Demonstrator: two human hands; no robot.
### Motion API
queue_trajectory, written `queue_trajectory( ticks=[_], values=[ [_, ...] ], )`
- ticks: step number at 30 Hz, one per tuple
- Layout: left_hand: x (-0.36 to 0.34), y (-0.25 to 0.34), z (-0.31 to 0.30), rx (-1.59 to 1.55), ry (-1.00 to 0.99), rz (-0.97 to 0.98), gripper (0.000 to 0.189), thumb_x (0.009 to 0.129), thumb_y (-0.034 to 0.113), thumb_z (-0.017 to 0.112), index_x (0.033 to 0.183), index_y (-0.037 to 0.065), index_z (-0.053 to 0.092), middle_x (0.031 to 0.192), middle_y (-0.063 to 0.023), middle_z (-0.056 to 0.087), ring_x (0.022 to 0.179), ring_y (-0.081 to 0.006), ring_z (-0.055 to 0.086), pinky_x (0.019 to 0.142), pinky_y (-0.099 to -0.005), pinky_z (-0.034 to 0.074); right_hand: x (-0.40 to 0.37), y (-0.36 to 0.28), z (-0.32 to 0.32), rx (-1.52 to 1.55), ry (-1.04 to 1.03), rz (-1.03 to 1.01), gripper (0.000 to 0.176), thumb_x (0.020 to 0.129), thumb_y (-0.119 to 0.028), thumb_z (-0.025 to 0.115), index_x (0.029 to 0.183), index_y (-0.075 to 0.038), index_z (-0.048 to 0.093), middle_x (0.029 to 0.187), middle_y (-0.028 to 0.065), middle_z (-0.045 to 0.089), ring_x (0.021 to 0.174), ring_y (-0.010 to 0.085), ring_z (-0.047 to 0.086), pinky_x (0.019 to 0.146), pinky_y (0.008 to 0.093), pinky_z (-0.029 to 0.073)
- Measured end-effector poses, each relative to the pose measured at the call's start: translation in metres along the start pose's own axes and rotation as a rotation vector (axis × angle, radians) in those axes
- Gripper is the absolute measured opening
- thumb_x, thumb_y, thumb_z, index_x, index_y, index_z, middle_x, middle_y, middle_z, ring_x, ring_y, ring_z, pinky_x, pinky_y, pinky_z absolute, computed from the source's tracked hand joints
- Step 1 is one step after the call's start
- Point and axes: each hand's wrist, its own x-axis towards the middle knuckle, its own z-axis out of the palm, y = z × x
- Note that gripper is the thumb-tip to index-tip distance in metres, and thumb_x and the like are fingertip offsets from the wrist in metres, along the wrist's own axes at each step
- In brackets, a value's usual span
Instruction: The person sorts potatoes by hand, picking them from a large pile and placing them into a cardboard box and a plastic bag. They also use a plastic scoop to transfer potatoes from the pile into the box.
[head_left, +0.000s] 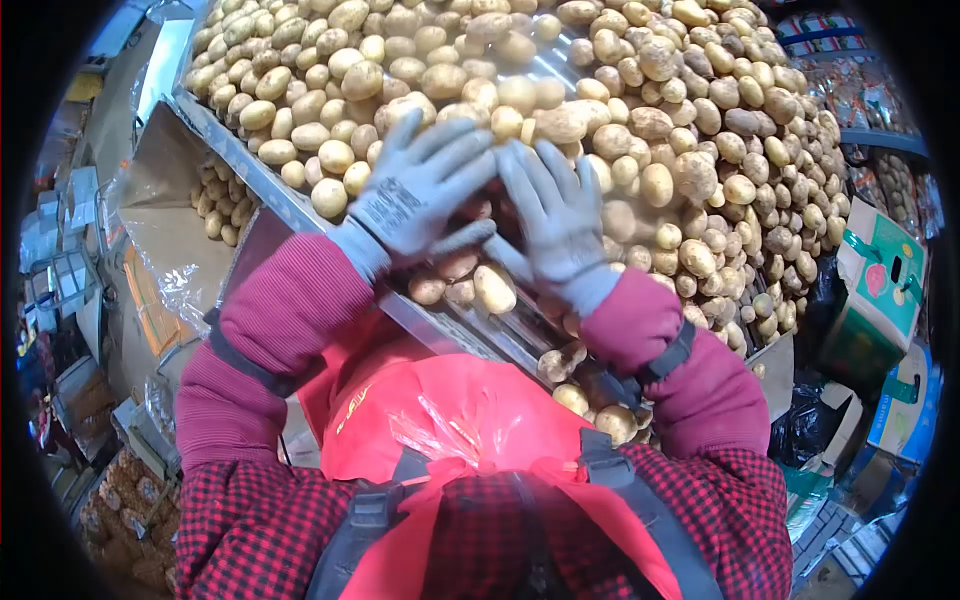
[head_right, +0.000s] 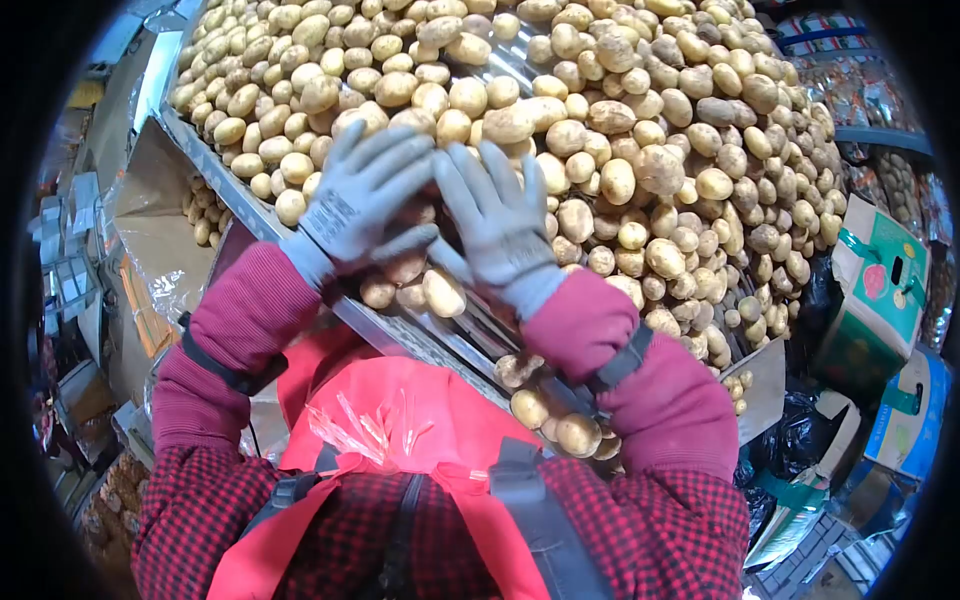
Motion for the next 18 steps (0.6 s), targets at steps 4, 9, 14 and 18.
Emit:
queue_trajectory(
  ticks=[4, 9, 14, 18],
  values=[
    [-0.002, -0.067, -0.015, 0.172, 0.004, -0.050, 0.064, 0.087, 0.047, 0.071, 0.144, 0.019, 0.058, 0.145, -0.0112, 0.057, 0.133, -0.0344, 0.052, 0.111, -0.0535, 0.037, 0.078, 0.017, 0.014, -0.008, 0.043, -0.125, 0.077, 0.079, -0.038, 0.078, 0.146, -0.010, 0.053, 0.129, 0.0130, 0.061, 0.117, 0.0343, 0.057, 0.100, 0.0520, 0.043],
    [-0.002, -0.153, -0.011, 0.431, 0.029, -0.361, 0.066, 0.093, 0.049, 0.069, 0.150, 0.022, 0.055, 0.147, -0.0142, 0.057, 0.134, -0.0331, 0.053, 0.114, -0.0479, 0.037, 0.178, 0.048, 0.027, 0.088, 0.054, 0.016, 0.051, 0.093, -0.035, 0.064, 0.137, -0.010, 0.059, 0.121, 0.0192, 0.063, 0.112, 0.0376, 0.061, 0.096, 0.0471, 0.051],
    [-0.032, -0.116, -0.033, 0.337, 0.003, -0.406, 0.062, 0.094, 0.043, 0.070, 0.150, 0.021, 0.056, 0.150, -0.0135, 0.055, 0.137, -0.0346, 0.051, 0.114, -0.0479, 0.037, 0.169, 0.100, 0.006, 0.066, 0.283, 0.154, 0.056, 0.091, -0.038, 0.069, 0.140, -0.012, 0.061, 0.130, 0.0242, 0.065, 0.121, 0.0425, 0.061, 0.104, 0.0484, 0.048],
    [-0.069, -0.100, -0.027, 0.256, 0.134, -0.452, 0.054, 0.094, 0.040, 0.069, 0.143, 0.018, 0.062, 0.142, -0.0143, 0.060, 0.130, -0.0340, 0.055, 0.112, -0.0496, 0.037, 0.098, 0.155, 0.021, -0.247, 0.123, 0.012, 0.046, 0.102, -0.041, 0.055, 0.137, -0.014, 0.064, 0.125, 0.0153, 0.070, 0.123, 0.0372, 0.061, 0.106, 0.0481, 0.047]
  ],
)
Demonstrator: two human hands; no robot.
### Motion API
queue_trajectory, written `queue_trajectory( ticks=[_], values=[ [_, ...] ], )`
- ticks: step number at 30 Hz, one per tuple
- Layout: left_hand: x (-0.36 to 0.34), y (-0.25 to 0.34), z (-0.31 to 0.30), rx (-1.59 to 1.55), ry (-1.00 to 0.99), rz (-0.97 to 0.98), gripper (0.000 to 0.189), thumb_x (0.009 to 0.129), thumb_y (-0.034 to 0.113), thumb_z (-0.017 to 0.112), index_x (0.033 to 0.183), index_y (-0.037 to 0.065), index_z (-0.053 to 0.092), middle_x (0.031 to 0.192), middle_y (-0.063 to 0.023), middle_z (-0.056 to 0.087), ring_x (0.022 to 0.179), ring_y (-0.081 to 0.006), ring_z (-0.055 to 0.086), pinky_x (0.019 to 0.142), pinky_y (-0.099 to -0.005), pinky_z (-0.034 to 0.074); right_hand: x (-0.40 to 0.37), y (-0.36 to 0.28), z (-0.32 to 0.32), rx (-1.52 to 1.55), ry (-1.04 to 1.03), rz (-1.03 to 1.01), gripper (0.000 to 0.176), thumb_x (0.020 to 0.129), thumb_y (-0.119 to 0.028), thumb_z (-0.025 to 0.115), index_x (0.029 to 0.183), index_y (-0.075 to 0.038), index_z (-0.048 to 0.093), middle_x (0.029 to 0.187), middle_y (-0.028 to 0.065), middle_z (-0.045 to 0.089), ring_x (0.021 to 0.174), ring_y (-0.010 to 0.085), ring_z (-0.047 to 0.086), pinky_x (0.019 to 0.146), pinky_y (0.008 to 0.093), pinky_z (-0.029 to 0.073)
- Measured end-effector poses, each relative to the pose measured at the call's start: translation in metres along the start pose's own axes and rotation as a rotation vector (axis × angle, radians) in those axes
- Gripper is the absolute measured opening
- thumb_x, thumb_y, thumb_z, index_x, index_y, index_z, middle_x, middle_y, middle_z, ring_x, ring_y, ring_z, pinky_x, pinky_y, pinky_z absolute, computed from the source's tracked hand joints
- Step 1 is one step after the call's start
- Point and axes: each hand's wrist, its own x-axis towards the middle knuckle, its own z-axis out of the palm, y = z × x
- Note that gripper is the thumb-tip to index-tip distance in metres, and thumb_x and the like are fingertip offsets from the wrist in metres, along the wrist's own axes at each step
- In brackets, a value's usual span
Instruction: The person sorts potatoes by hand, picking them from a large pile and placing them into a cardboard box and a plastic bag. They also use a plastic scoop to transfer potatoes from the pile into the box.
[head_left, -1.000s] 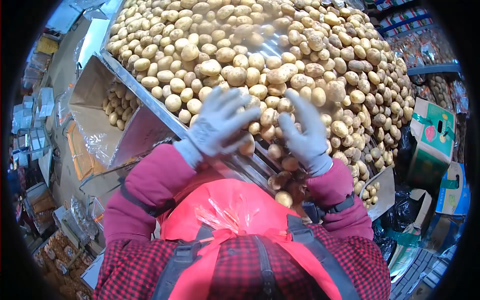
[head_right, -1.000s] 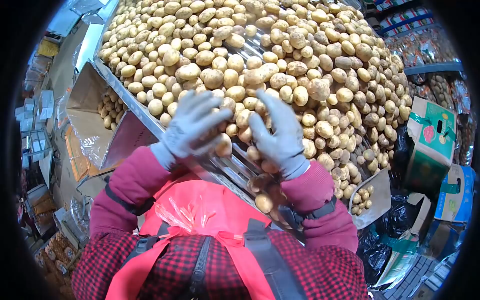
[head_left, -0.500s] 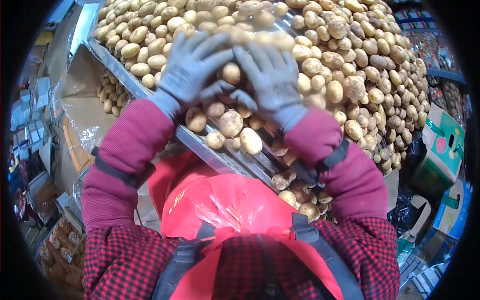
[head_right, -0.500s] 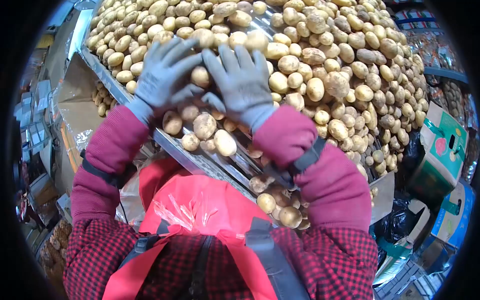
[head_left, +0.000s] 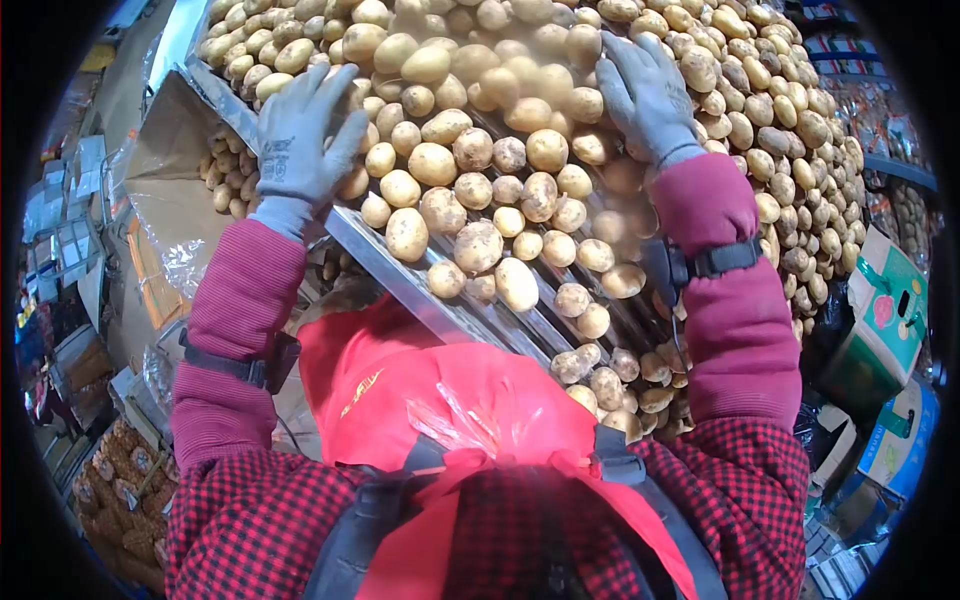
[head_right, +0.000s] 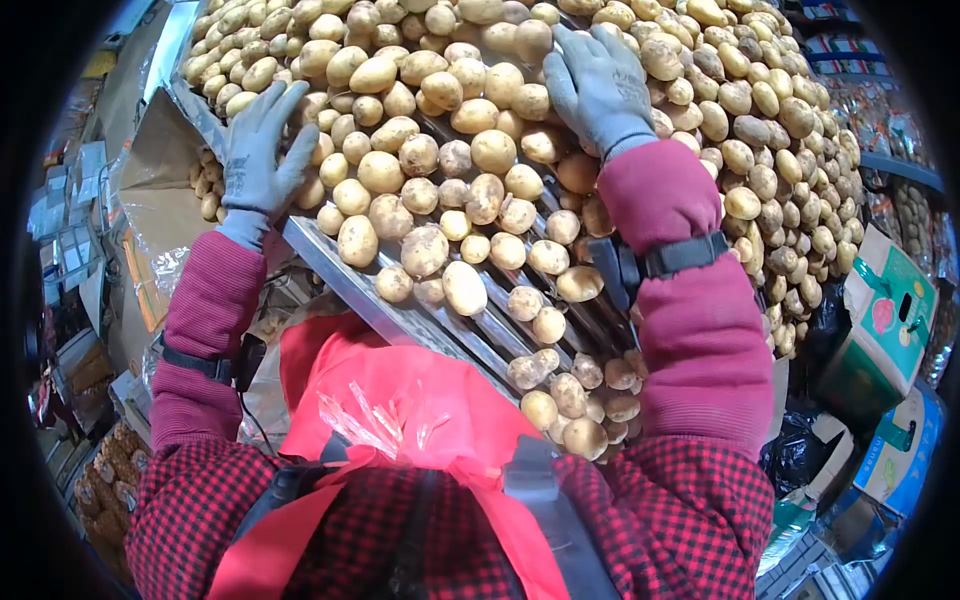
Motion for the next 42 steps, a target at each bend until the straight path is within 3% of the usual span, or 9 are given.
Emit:
queue_trajectory(
  ticks=[5, 9, 11, 19, 28, 31, 37, 39, 42],
  values=[
    [-0.002, -0.006, 0.009, -0.045, -0.016, -0.034, 0.052, 0.095, 0.041, 0.068, 0.143, 0.019, 0.062, 0.139, -0.0155, 0.063, 0.130, -0.0360, 0.057, 0.112, -0.0490, 0.040, -0.030, -0.045, -0.029, 0.268, -0.073, 0.188, 0.040, 0.098, -0.032, 0.062, 0.133, -0.013, 0.066, 0.123, 0.0138, 0.071, 0.124, 0.0367, 0.061, 0.107, 0.0484, 0.047],
    [-0.004, -0.008, 0.011, -0.082, 0.016, -0.032, 0.052, 0.096, 0.040, 0.068, 0.143, 0.019, 0.062, 0.137, -0.0150, 0.064, 0.130, -0.0361, 0.058, 0.112, -0.0491, 0.042, -0.056, -0.097, -0.087, 0.457, 0.092, 0.019, 0.038, 0.089, -0.011, 0.070, 0.126, -0.007, 0.066, 0.118, 0.0147, 0.070, 0.115, 0.0370, 0.065, 0.102, 0.0472, 0.050],
    [-0.005, -0.006, 0.011, -0.103, 0.006, -0.040, 0.052, 0.096, 0.040, 0.068, 0.142, 0.019, 0.062, 0.137, -0.0150, 0.064, 0.130, -0.0360, 0.057, 0.112, -0.0489, 0.042, -0.085, -0.121, -0.107, 0.636, -0.103, -0.105, 0.039, 0.087, -0.009, 0.072, 0.126, -0.006, 0.066, 0.121, 0.0151, 0.069, 0.114, 0.0356, 0.065, 0.097, 0.0459, 0.053],
    [-0.004, -0.006, 0.009, -0.116, 0.010, -0.071, 0.050, 0.096, 0.041, 0.066, 0.141, 0.019, 0.063, 0.138, -0.0144, 0.065, 0.131, -0.0356, 0.057, 0.114, -0.0484, 0.041, -0.122, -0.156, -0.094, 0.155, -0.355, -0.256, 0.044, 0.086, -0.019, 0.061, 0.129, -0.019, 0.066, 0.115, 0.0027, 0.064, 0.110, 0.0240, 0.061, 0.078, 0.0397, 0.052],
    [-0.008, -0.006, 0.013, -0.083, 0.053, -0.087, 0.049, 0.095, 0.040, 0.067, 0.140, 0.021, 0.063, 0.135, -0.0134, 0.067, 0.128, -0.0348, 0.059, 0.112, -0.0480, 0.043, -0.106, -0.162, -0.083, 0.121, -0.361, -0.273, 0.009, 0.086, -0.023, 0.066, 0.095, -0.020, 0.063, 0.088, 0.0014, 0.063, 0.095, 0.0246, 0.062, 0.069, 0.0412, 0.053],
    [-0.009, 0.011, 0.003, -0.218, 0.193, 0.042, 0.040, 0.090, 0.028, 0.074, 0.126, 0.013, 0.071, 0.126, -0.0152, 0.071, 0.120, -0.0353, 0.065, 0.103, -0.0454, 0.050, -0.106, -0.157, -0.085, 0.129, -0.382, -0.249, 0.026, 0.077, -0.022, 0.073, 0.103, -0.024, 0.069, 0.087, -0.0029, 0.065, 0.089, 0.0229, 0.062, 0.069, 0.0397, 0.052],
    [-0.046, 0.137, -0.056, -0.290, -0.198, 0.457, 0.026, 0.085, 0.025, 0.076, 0.108, 0.014, 0.071, 0.140, -0.0121, 0.061, 0.136, -0.0353, 0.053, 0.113, -0.0554, 0.039, -0.109, -0.147, -0.103, 0.366, -0.339, -0.083, 0.036, 0.080, -0.014, 0.082, 0.114, -0.015, 0.071, 0.102, 0.0025, 0.073, 0.092, 0.0222, 0.066, 0.074, 0.0368, 0.056],
    [-0.055, 0.150, -0.048, -0.217, -0.322, 0.521, 0.027, 0.084, 0.031, 0.076, 0.104, 0.015, 0.070, 0.145, -0.0114, 0.058, 0.140, -0.0344, 0.048, 0.115, -0.0585, 0.036, -0.106, -0.142, -0.128, 1.497, -0.471, 0.963, 0.016, 0.095, -0.012, 0.072, 0.110, -0.011, 0.072, 0.094, 0.0024, 0.072, 0.090, 0.0155, 0.068, 0.078, 0.0322, 0.054],
    [-0.050, 0.156, -0.047, -0.191, -0.383, 0.529, 0.029, 0.078, 0.031, 0.078, 0.102, 0.016, 0.072, 0.146, -0.0114, 0.056, 0.141, -0.0357, 0.046, 0.114, -0.0583, 0.036, -0.129, -0.101, -0.150, 1.818, -0.301, 0.956, 0.033, 0.098, -0.021, 0.072, 0.126, -0.005, 0.067, 0.109, 0.0053, 0.073, 0.101, 0.0151, 0.070, 0.085, 0.0301, 0.054]
  ],
)
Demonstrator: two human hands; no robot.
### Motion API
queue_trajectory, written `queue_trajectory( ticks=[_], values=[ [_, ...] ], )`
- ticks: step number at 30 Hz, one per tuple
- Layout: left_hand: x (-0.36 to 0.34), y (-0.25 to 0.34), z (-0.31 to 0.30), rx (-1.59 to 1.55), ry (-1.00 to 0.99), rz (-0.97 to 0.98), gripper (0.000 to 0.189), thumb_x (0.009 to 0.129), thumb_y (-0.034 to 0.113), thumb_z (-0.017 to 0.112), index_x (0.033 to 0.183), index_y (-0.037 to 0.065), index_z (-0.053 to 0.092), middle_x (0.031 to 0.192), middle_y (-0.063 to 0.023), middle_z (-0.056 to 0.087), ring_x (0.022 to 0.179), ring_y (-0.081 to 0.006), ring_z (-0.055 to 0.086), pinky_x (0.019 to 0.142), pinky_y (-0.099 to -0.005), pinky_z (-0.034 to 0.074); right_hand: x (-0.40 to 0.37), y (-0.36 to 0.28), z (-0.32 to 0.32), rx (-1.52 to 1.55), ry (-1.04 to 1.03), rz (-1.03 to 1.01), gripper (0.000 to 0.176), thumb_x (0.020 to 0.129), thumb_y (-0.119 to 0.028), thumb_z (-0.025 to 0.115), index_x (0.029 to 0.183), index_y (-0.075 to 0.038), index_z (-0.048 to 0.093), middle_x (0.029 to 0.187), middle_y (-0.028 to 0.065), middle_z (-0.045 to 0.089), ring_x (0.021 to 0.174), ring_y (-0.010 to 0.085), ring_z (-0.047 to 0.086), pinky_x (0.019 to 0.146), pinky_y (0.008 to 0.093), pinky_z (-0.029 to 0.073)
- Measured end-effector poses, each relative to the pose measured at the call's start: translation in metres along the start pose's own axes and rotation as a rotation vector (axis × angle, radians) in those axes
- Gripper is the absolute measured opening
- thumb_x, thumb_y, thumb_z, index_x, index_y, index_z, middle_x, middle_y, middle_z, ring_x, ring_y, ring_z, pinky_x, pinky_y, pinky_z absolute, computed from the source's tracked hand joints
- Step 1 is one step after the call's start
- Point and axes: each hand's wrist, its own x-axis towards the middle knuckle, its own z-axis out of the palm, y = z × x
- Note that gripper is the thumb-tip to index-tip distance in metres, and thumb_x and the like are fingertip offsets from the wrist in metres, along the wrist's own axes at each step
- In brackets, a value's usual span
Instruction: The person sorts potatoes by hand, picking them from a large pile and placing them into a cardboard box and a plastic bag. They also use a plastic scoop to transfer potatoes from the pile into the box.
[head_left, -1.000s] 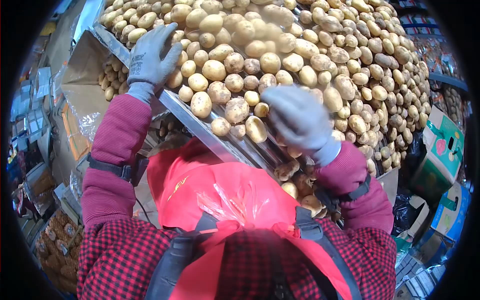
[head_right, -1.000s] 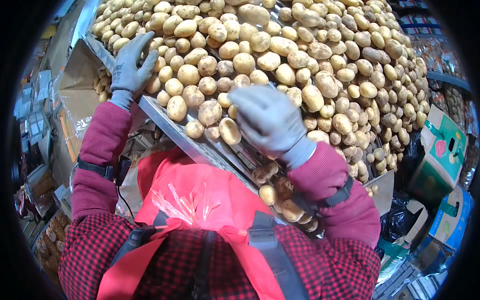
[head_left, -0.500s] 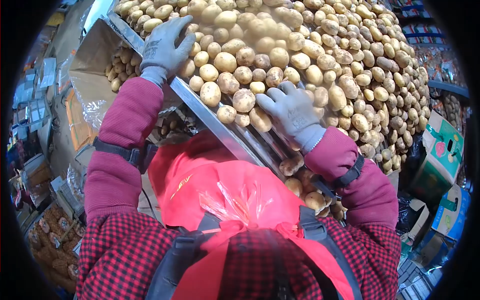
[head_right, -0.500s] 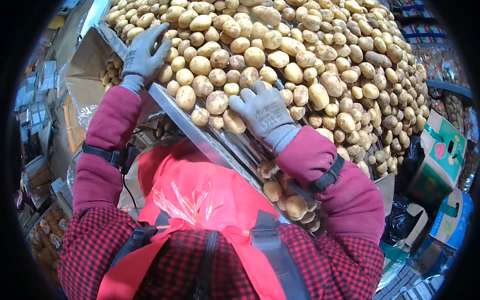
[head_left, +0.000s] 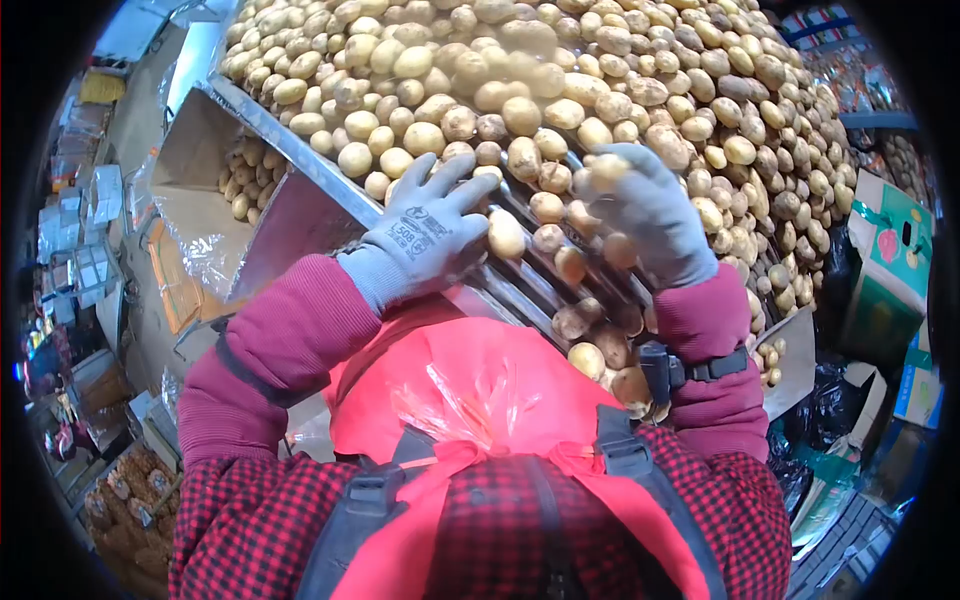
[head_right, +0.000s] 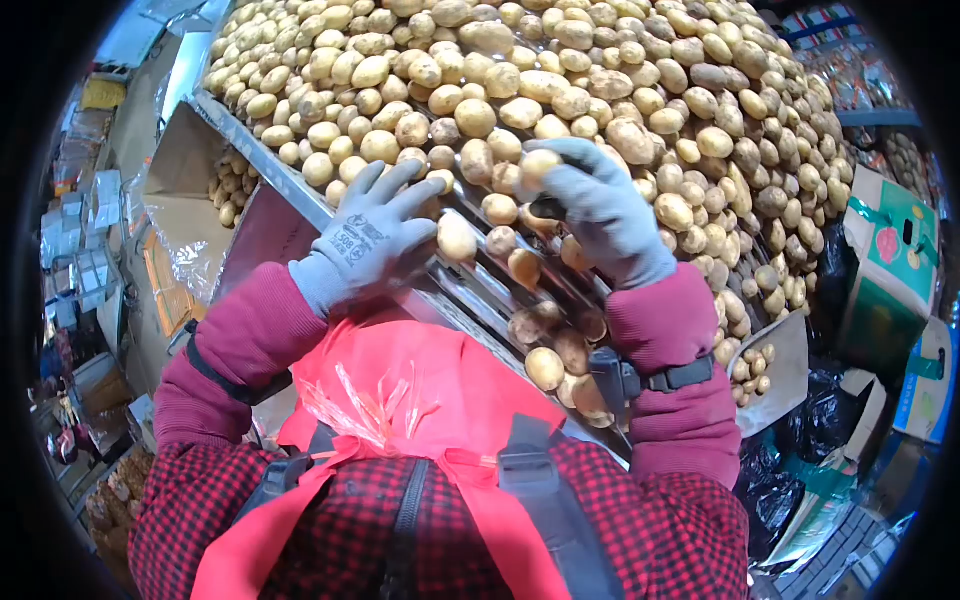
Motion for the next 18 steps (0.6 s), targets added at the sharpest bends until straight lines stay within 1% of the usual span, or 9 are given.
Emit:
queue_trajectory(
  ticks=[3, 6, 7, 9, 10, 11, 14, 15, 18],
  values=[
    [0.011, 0.002, 0.000, -0.032, -0.077, 0.014, 0.025, 0.076, 0.031, 0.078, 0.096, 0.017, 0.075, 0.147, -0.0101, 0.055, 0.141, -0.0356, 0.046, 0.113, -0.0564, 0.037, -0.032, -0.004, -0.022, 0.168, 0.046, -0.132, 0.052, 0.103, -0.041, 0.058, 0.143, -0.007, 0.056, 0.124, 0.0114, 0.071, 0.104, 0.0208, 0.071, 0.079, 0.0313, 0.054],
    [0.029, 0.002, -0.002, 0.138, -0.344, 0.081, 0.025, 0.073, 0.029, 0.079, 0.096, 0.019, 0.077, 0.149, -0.0067, 0.053, 0.142, -0.0341, 0.043, 0.114, -0.0563, 0.036, -0.050, -0.021, -0.022, 0.275, 0.023, -0.176, 0.060, 0.107, -0.042, 0.050, 0.156, -0.007, 0.044, 0.136, 0.0154, 0.066, 0.103, 0.0187, 0.070, 0.068, 0.0224, 0.052],
    [0.030, 0.002, 0.001, 0.143, -0.346, 0.096, 0.025, 0.073, 0.029, 0.079, 0.096, 0.019, 0.077, 0.149, -0.0067, 0.053, 0.142, -0.0341, 0.043, 0.114, -0.0563, 0.036, -0.055, -0.018, -0.019, 0.282, 0.033, -0.187, 0.060, 0.107, -0.042, 0.050, 0.156, -0.007, 0.044, 0.136, 0.0154, 0.066, 0.103, 0.0187, 0.070, 0.068, 0.0224, 0.052],
    [0.034, 0.004, 0.003, 0.219, -0.318, 0.115, 0.027, 0.071, 0.029, 0.080, 0.096, 0.020, 0.078, 0.149, -0.0064, 0.053, 0.141, -0.0343, 0.043, 0.114, -0.0569, 0.035, -0.062, -0.013, -0.018, -0.021, 0.152, -0.269, 0.053, 0.107, -0.038, 0.053, 0.150, -0.007, 0.051, 0.135, 0.0157, 0.067, 0.101, 0.0175, 0.070, 0.067, 0.0208, 0.051],
    [0.032, 0.004, 0.001, 0.205, -0.323, 0.116, 0.031, 0.068, 0.029, 0.082, 0.097, 0.018, 0.077, 0.148, -0.0073, 0.054, 0.141, -0.0358, 0.044, 0.115, -0.0581, 0.034, -0.064, -0.013, -0.024, 0.209, 0.191, -0.090, 0.045, 0.106, -0.035, 0.056, 0.141, -0.005, 0.058, 0.130, 0.0151, 0.069, 0.098, 0.0161, 0.070, 0.067, 0.0215, 0.051],
    [0.032, 0.003, 0.002, 0.211, -0.331, 0.123, 0.031, 0.068, 0.029, 0.082, 0.097, 0.018, 0.077, 0.148, -0.0073, 0.054, 0.141, -0.0358, 0.044, 0.115, -0.0581, 0.034, -0.063, -0.012, -0.021, 0.163, 0.222, -0.023, 0.037, 0.104, -0.031, 0.061, 0.129, -0.004, 0.066, 0.117, 0.0118, 0.073, 0.090, 0.0151, 0.070, 0.066, 0.0217, 0.051],
    [0.019, -0.016, 0.007, -0.066, -0.164, 0.132, 0.045, 0.068, 0.027, 0.086, 0.109, 0.014, 0.072, 0.149, -0.0105, 0.055, 0.142, -0.0398, 0.045, 0.116, -0.0607, 0.033, -0.062, 0.003, -0.006, -0.070, 0.171, 0.110, 0.028, 0.101, -0.020, 0.066, 0.122, -0.002, 0.069, 0.095, 0.0053, 0.075, 0.076, 0.0098, 0.067, 0.064, 0.0227, 0.049],
    [0.014, -0.021, 0.011, -0.103, -0.078, 0.136, 0.052, 0.070, 0.028, 0.086, 0.119, 0.016, 0.070, 0.148, -0.0109, 0.056, 0.139, -0.0384, 0.049, 0.115, -0.0595, 0.036, -0.058, 0.011, -0.006, -0.186, 0.119, 0.166, 0.028, 0.103, -0.018, 0.063, 0.125, -0.001, 0.068, 0.097, 0.0052, 0.075, 0.079, 0.0068, 0.066, 0.065, 0.0224, 0.049],
    [0.010, -0.017, 0.009, -0.217, 0.117, 0.119, 0.056, 0.076, 0.024, 0.083, 0.129, 0.016, 0.067, 0.138, -0.0108, 0.062, 0.127, -0.0349, 0.060, 0.110, -0.0551, 0.044, -0.044, 0.024, 0.001, -0.059, -0.025, 0.091, 0.033, 0.105, -0.019, 0.060, 0.130, 0.002, 0.065, 0.102, 0.0084, 0.076, 0.086, 0.0101, 0.068, 0.075, 0.0248, 0.054]
  ],
)
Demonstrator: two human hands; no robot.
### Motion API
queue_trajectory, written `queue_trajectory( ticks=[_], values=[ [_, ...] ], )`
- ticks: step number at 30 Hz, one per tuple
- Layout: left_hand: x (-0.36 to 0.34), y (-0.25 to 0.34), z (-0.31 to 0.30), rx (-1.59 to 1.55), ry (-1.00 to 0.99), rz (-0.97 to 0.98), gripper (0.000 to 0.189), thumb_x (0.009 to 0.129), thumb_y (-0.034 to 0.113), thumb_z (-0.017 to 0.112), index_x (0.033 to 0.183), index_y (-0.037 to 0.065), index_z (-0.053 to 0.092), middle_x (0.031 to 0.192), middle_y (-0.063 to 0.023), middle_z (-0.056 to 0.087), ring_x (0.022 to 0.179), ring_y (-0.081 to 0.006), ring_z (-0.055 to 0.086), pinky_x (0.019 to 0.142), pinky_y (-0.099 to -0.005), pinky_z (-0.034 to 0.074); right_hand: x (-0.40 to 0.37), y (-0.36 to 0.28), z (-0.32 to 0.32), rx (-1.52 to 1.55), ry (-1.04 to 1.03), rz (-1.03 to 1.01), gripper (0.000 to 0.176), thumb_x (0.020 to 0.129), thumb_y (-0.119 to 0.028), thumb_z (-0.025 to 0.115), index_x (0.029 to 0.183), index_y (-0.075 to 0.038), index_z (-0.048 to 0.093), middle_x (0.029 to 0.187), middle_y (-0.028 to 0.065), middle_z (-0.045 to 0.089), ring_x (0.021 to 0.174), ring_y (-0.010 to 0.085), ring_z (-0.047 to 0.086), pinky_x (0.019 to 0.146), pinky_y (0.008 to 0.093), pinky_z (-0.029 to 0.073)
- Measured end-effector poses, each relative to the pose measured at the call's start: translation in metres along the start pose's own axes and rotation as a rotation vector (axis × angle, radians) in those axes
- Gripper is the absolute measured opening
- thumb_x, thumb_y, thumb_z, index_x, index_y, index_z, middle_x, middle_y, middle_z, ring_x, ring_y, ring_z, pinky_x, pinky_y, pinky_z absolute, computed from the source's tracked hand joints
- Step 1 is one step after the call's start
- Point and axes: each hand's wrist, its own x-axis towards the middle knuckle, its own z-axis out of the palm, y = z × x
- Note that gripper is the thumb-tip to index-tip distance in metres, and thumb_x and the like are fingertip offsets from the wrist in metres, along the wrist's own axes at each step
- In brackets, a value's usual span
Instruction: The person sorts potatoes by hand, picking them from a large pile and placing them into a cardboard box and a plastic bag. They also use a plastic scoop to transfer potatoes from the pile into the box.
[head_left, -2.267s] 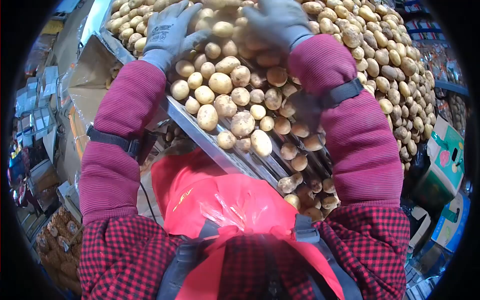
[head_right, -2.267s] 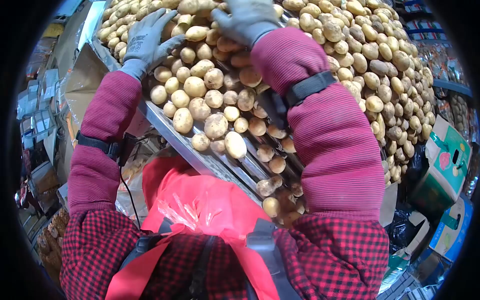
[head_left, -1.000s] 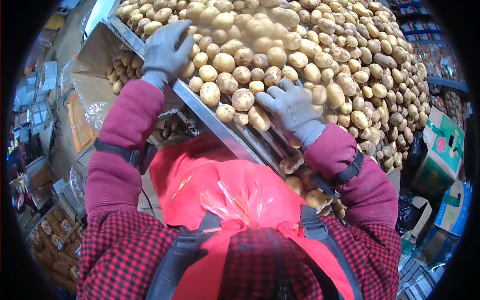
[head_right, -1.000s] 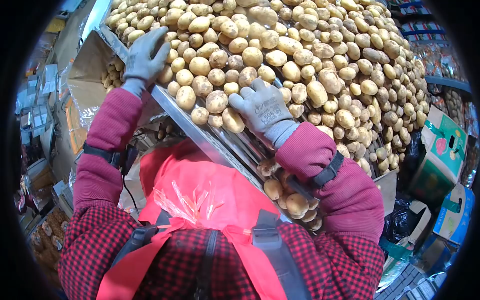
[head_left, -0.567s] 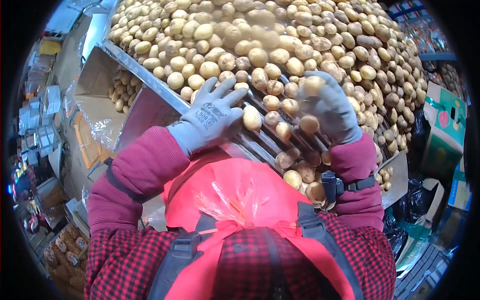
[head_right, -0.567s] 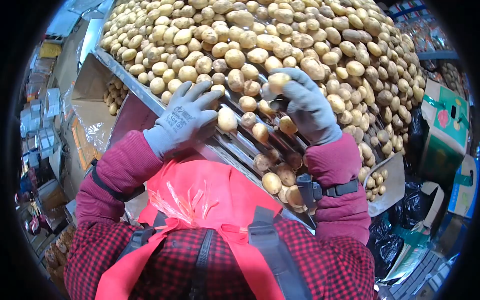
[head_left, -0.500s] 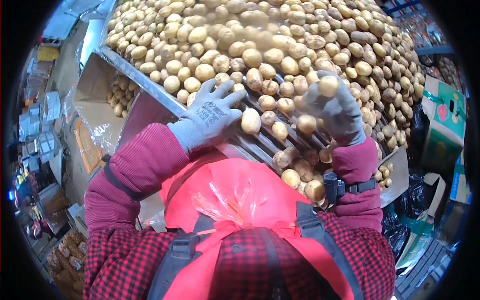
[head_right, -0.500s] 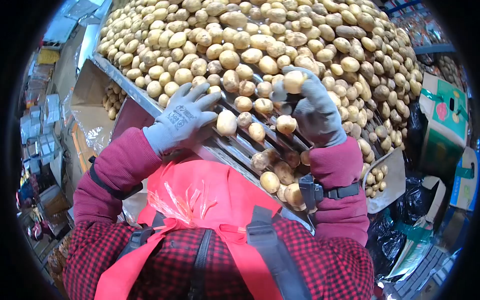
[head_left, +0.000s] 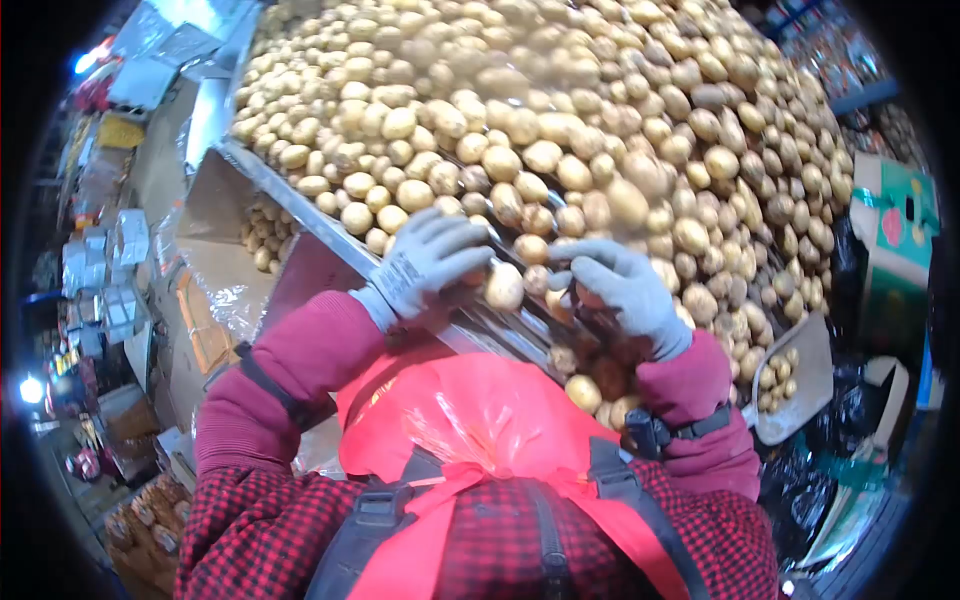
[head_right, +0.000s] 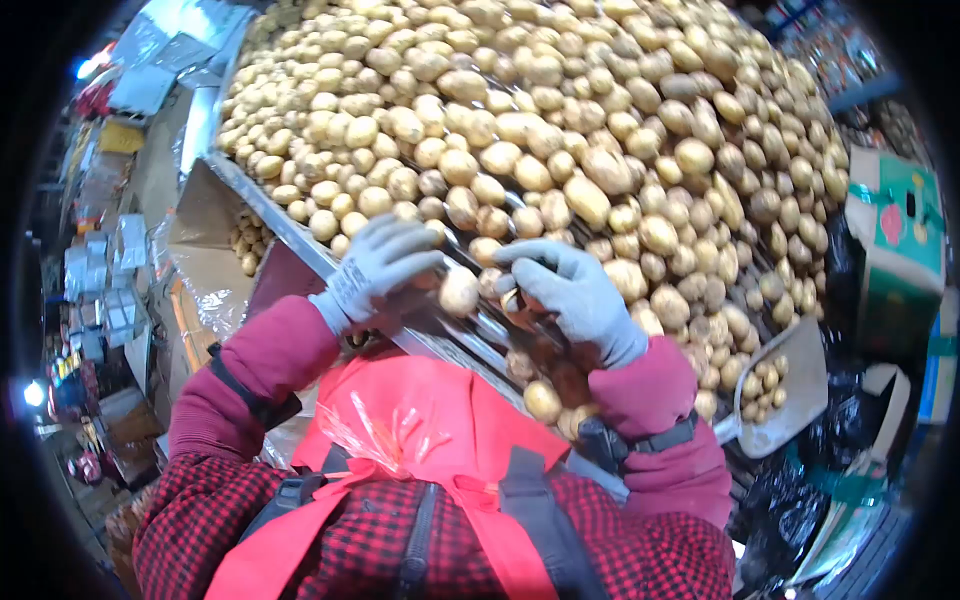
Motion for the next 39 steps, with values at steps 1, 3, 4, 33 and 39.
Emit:
queue_trajectory(
  ticks=[1, 3, 4, 33, 39],
  values=[
    [0.000, 0.001, -0.001, 0.002, 0.049, 0.000, 0.055, 0.075, 0.020, 0.082, 0.128, 0.013, 0.067, 0.128, -0.0102, 0.068, 0.119, -0.0322, 0.064, 0.106, -0.0522, 0.047, 0.006, 0.002, 0.004, 0.027, -0.020, -0.048, 0.034, 0.106, -0.019, 0.059, 0.133, 0.002, 0.064, 0.104, 0.0105, 0.076, 0.087, 0.0118, 0.069, 0.080, 0.0267, 0.055],
    [-0.001, -0.003, 0.002, -0.033, 0.106, 0.028, 0.058, 0.072, 0.017, 0.082, 0.128, 0.011, 0.068, 0.116, -0.0089, 0.071, 0.110, -0.0294, 0.068, 0.099, -0.0487, 0.050, 0.020, 0.001, 0.009, 0.100, -0.041, -0.029, 0.036, 0.107, -0.021, 0.057, 0.133, 0.005, 0.062, 0.107, 0.0137, 0.075, 0.099, 0.0177, 0.072, 0.089, 0.0319, 0.057],
    [-0.003, -0.002, 0.000, -0.043, 0.126, 0.009, 0.059, 0.071, 0.016, 0.083, 0.128, 0.009, 0.069, 0.106, -0.0071, 0.072, 0.102, -0.0275, 0.070, 0.092, -0.0448, 0.053, 0.024, 0.000, 0.012, 0.107, -0.055, 0.001, 0.037, 0.107, -0.022, 0.058, 0.133, 0.005, 0.062, 0.107, 0.0130, 0.075, 0.098, 0.0175, 0.072, 0.089, 0.0317, 0.057],
    [0.119, -0.061, -0.070, -0.161, 0.408, -0.221, 0.059, 0.089, 0.019, 0.076, 0.141, -0.002, 0.058, 0.115, -0.0227, 0.073, 0.103, -0.0351, 0.073, 0.090, -0.0421, 0.057, 0.117, -0.073, 0.024, 0.434, 0.008, -0.243, 0.045, 0.107, -0.028, 0.059, 0.141, 0.001, 0.055, 0.102, 0.0077, 0.068, 0.090, 0.0141, 0.068, 0.076, 0.0283, 0.058],
    [0.263, -0.121, -0.046, -0.171, 0.220, -0.122, 0.051, 0.096, 0.027, 0.071, 0.141, 0.005, 0.060, 0.128, -0.0209, 0.069, 0.121, -0.0387, 0.064, 0.104, -0.0447, 0.051, 0.143, -0.095, -0.050, 0.676, -0.021, -0.556, 0.048, 0.109, -0.038, 0.052, 0.146, -0.006, 0.053, 0.102, 0.0099, 0.072, 0.085, 0.0204, 0.071, 0.061, 0.0266, 0.057]
  ],
)
